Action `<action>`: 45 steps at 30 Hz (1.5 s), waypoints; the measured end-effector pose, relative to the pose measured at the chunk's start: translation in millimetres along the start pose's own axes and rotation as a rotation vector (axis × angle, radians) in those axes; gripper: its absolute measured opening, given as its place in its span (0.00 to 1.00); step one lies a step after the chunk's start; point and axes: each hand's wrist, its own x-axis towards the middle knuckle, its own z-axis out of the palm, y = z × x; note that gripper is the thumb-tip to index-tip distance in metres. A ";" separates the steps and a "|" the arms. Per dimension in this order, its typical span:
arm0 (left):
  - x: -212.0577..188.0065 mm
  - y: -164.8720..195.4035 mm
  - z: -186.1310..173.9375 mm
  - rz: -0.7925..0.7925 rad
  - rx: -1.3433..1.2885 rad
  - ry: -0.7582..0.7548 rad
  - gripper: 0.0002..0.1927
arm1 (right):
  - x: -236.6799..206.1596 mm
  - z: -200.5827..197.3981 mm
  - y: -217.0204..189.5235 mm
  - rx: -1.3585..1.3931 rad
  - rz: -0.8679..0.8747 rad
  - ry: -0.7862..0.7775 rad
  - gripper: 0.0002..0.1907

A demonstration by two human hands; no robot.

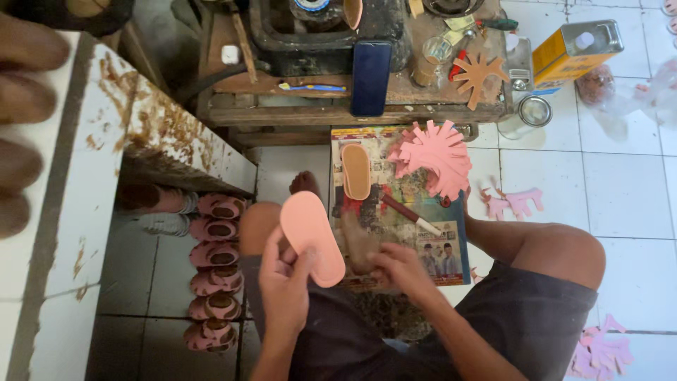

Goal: The person sits on the floor assembling a pink strappy sandal on a wooden shoe last. They press the straps onto the last, tap and seat the straps with a mallet, work the sole edge, then pull the finished sandal off the last and hold it up.

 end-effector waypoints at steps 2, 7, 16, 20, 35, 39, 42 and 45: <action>-10.8 -5.3 4.6 0.082 0.049 -0.044 0.28 | -36.0 -16.9 -21.6 0.065 -0.080 0.041 0.14; -50.9 -21.6 46.1 0.046 0.045 -0.225 0.33 | -113.4 -26.6 -69.3 -0.285 -0.558 0.276 0.18; -86.5 -10.8 120.8 0.000 -0.118 -0.432 0.60 | -162.2 -35.6 -62.0 -0.513 -0.934 0.647 0.40; -99.1 2.6 126.1 -0.090 -0.172 -0.597 0.69 | -169.0 -39.9 -39.0 -0.407 -0.964 0.760 0.36; -105.1 18.1 130.9 -0.088 -0.107 -0.708 0.69 | -178.3 -47.0 -13.0 -0.436 -1.087 0.813 0.34; -104.4 19.2 127.9 -0.137 -0.105 -0.681 0.67 | -178.1 -46.7 -5.5 -0.478 -1.053 0.813 0.31; -102.8 19.9 124.2 -0.144 -0.095 -0.695 0.66 | -178.8 -46.7 -8.1 -0.478 -1.075 0.810 0.34; -104.4 19.1 122.5 -0.149 -0.114 -0.693 0.65 | -181.6 -46.9 -14.0 -0.443 -1.118 0.781 0.34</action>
